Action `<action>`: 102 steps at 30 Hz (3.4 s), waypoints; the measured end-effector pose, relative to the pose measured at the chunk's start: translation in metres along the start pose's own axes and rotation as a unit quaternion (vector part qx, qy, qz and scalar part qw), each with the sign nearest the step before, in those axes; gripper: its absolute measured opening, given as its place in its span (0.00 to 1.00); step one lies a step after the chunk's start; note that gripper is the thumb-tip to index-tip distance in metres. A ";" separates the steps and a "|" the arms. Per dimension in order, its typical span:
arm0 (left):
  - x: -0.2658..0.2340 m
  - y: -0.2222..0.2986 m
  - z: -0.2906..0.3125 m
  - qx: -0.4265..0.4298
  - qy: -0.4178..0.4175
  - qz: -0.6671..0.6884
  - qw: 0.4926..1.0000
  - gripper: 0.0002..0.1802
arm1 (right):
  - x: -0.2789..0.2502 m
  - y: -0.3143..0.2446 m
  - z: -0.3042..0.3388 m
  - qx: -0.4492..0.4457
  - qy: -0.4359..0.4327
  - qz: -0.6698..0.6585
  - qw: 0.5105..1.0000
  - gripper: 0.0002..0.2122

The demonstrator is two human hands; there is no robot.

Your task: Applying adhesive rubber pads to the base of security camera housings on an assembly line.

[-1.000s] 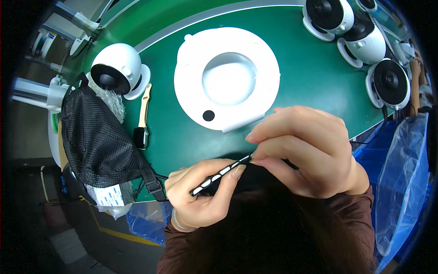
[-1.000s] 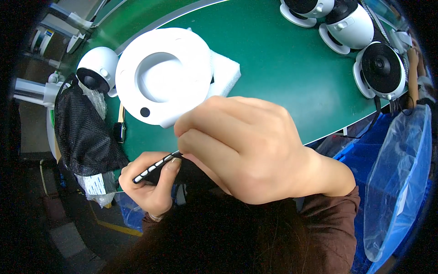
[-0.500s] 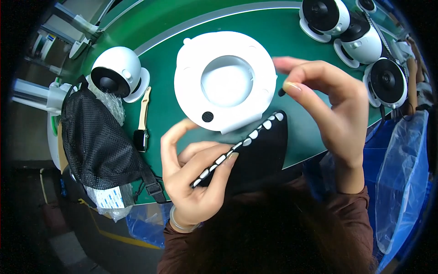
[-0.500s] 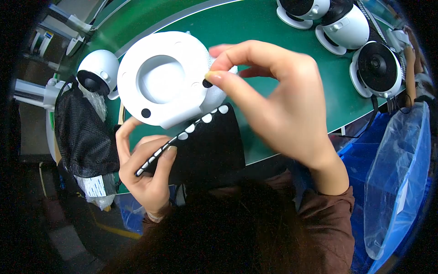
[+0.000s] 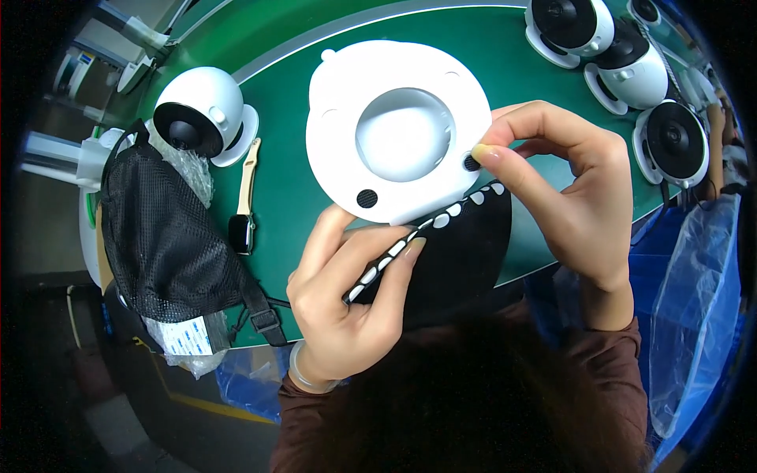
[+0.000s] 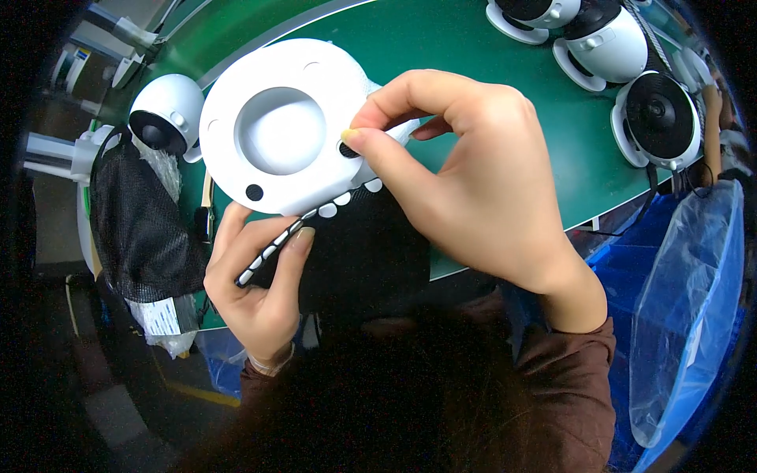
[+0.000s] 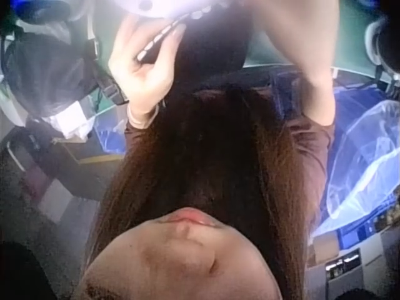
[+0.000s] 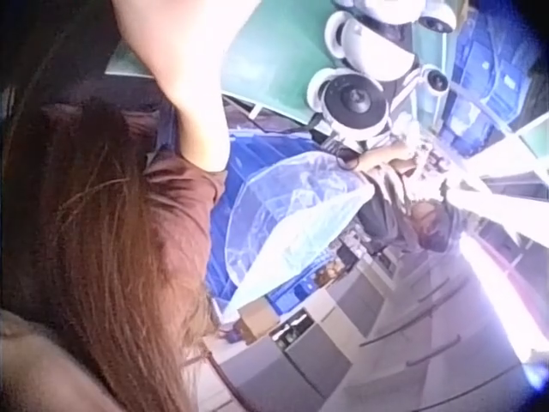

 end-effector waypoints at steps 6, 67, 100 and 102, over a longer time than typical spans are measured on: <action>0.001 -0.001 0.000 0.004 -0.005 -0.003 1.000 0.09 | 0.001 -0.001 0.001 -0.003 0.006 0.017 1.000 0.04; -0.010 -0.009 -0.002 -0.055 0.032 0.033 0.997 0.11 | -0.001 -0.008 -0.038 -0.041 -0.040 0.032 0.998 0.06; -0.009 -0.006 -0.003 -0.021 0.034 0.032 0.999 0.11 | -0.004 -0.004 -0.041 -0.012 -0.063 0.064 0.996 0.10; -0.011 -0.008 -0.001 -0.018 0.037 0.026 0.999 0.11 | -0.003 0.004 -0.043 0.017 -0.076 0.041 0.996 0.11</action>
Point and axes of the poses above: each hand's wrist, its own z-axis away from the middle knuckle, its own x-axis out of the palm, y = z × x, the point moved 7 cm from there along -z, towards the middle knuckle
